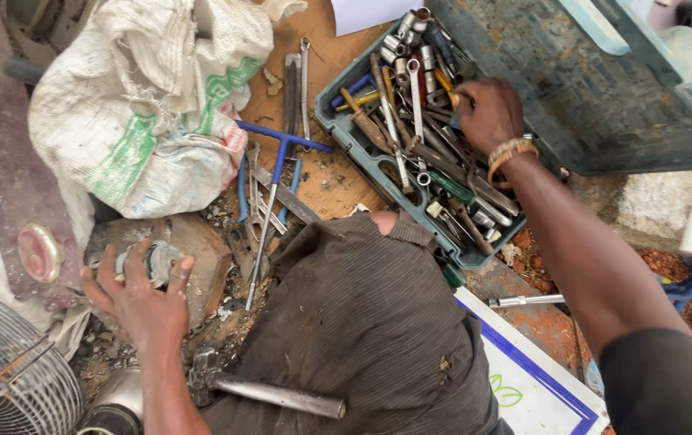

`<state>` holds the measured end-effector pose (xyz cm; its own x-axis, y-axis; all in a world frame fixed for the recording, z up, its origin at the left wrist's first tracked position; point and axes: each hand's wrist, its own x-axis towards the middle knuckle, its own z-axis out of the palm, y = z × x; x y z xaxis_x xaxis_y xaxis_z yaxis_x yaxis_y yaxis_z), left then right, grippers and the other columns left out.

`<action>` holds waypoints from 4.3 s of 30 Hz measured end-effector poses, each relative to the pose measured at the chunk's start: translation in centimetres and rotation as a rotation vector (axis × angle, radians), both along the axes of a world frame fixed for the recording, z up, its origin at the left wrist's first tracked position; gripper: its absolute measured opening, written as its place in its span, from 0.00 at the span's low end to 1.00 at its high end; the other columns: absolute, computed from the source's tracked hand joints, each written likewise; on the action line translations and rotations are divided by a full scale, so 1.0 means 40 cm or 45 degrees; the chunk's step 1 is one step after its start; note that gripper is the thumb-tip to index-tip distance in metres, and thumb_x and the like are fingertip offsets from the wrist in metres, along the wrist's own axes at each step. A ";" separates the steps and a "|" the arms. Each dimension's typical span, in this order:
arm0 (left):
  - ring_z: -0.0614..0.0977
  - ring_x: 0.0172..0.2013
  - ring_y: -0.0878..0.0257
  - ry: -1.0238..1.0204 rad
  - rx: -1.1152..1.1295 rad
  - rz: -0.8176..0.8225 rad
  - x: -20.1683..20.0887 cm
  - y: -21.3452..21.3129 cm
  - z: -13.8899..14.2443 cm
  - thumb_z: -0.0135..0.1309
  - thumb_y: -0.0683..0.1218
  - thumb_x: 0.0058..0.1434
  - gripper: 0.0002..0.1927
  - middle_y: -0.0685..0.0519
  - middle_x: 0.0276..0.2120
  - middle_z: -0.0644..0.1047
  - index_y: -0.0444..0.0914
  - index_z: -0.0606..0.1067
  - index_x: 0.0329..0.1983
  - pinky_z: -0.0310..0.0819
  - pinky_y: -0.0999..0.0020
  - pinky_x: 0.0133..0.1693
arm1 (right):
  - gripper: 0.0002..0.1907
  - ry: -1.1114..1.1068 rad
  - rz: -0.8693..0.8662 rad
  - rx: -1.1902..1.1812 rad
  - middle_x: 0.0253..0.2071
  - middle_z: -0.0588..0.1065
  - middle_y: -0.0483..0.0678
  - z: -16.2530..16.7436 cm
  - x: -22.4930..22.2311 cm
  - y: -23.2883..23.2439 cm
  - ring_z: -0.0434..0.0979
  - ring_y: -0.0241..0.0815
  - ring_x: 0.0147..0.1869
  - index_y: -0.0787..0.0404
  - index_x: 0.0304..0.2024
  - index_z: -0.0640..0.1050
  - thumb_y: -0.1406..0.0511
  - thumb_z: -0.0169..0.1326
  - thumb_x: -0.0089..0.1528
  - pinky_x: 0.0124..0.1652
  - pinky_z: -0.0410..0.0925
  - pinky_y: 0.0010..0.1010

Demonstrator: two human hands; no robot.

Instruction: The person uses a hammer to strike a small metal piece on a stone anvil, then picks up a metal cup and places it down. They handle a fan motor housing and use a T-handle wrench to tighten a bolt on a metal component.

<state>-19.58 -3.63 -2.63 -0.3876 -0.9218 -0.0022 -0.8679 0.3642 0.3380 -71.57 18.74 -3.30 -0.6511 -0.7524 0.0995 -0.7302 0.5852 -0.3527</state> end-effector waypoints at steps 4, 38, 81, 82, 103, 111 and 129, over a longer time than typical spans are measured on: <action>0.43 0.74 0.33 0.011 -0.048 -0.016 0.000 -0.001 0.005 0.63 0.65 0.58 0.38 0.38 0.74 0.55 0.41 0.73 0.66 0.40 0.26 0.68 | 0.11 0.174 -0.023 0.375 0.50 0.80 0.56 -0.034 -0.065 -0.131 0.74 0.62 0.59 0.61 0.43 0.85 0.65 0.57 0.60 0.59 0.65 0.57; 0.44 0.74 0.38 0.173 0.021 0.088 -0.033 0.012 0.050 0.67 0.60 0.53 0.35 0.43 0.73 0.56 0.44 0.75 0.62 0.44 0.35 0.70 | 0.27 0.514 0.017 0.515 0.53 0.76 0.68 -0.034 -0.014 -0.212 0.67 0.71 0.64 0.73 0.52 0.76 0.55 0.56 0.62 0.66 0.47 0.63; 0.37 0.74 0.43 -0.005 0.322 0.168 -0.052 -0.001 0.103 0.70 0.59 0.49 0.40 0.49 0.75 0.49 0.53 0.70 0.66 0.31 0.29 0.68 | 0.14 -1.000 -0.067 -0.592 0.55 0.78 0.61 0.187 0.124 0.175 0.83 0.47 0.46 0.68 0.54 0.65 0.64 0.52 0.76 0.23 0.65 0.21; 0.35 0.74 0.43 0.025 0.404 0.201 -0.049 -0.001 0.115 0.73 0.57 0.45 0.43 0.50 0.75 0.48 0.54 0.69 0.66 0.28 0.30 0.68 | 0.15 -1.059 -0.052 -0.651 0.56 0.77 0.60 0.154 0.107 0.184 0.83 0.46 0.45 0.68 0.56 0.65 0.63 0.53 0.78 0.23 0.65 0.21; 0.76 0.58 0.48 0.483 0.345 0.020 0.197 0.346 0.083 0.62 0.47 0.59 0.18 0.46 0.57 0.77 0.38 0.79 0.52 0.69 0.53 0.57 | 0.25 -0.215 0.877 0.313 0.56 0.77 0.60 0.152 0.657 -0.283 0.78 0.57 0.56 0.62 0.57 0.77 0.52 0.57 0.65 0.53 0.70 0.50; 0.80 0.56 0.52 0.719 0.252 0.371 0.264 0.379 0.087 0.60 0.44 0.62 0.13 0.50 0.54 0.80 0.37 0.80 0.49 0.73 0.59 0.56 | 0.31 -0.165 0.391 0.723 0.61 0.72 0.64 -0.045 0.498 -0.522 0.69 0.69 0.67 0.58 0.64 0.70 0.56 0.60 0.61 0.63 0.61 0.64; 0.43 0.76 0.40 -0.130 0.070 0.002 0.059 0.050 0.116 0.63 0.59 0.55 0.52 0.43 0.77 0.42 0.51 0.45 0.75 0.34 0.35 0.72 | 0.18 -0.575 0.526 0.373 0.37 0.81 0.55 -0.039 0.404 -0.484 0.76 0.47 0.33 0.66 0.53 0.82 0.58 0.59 0.69 0.35 0.70 0.41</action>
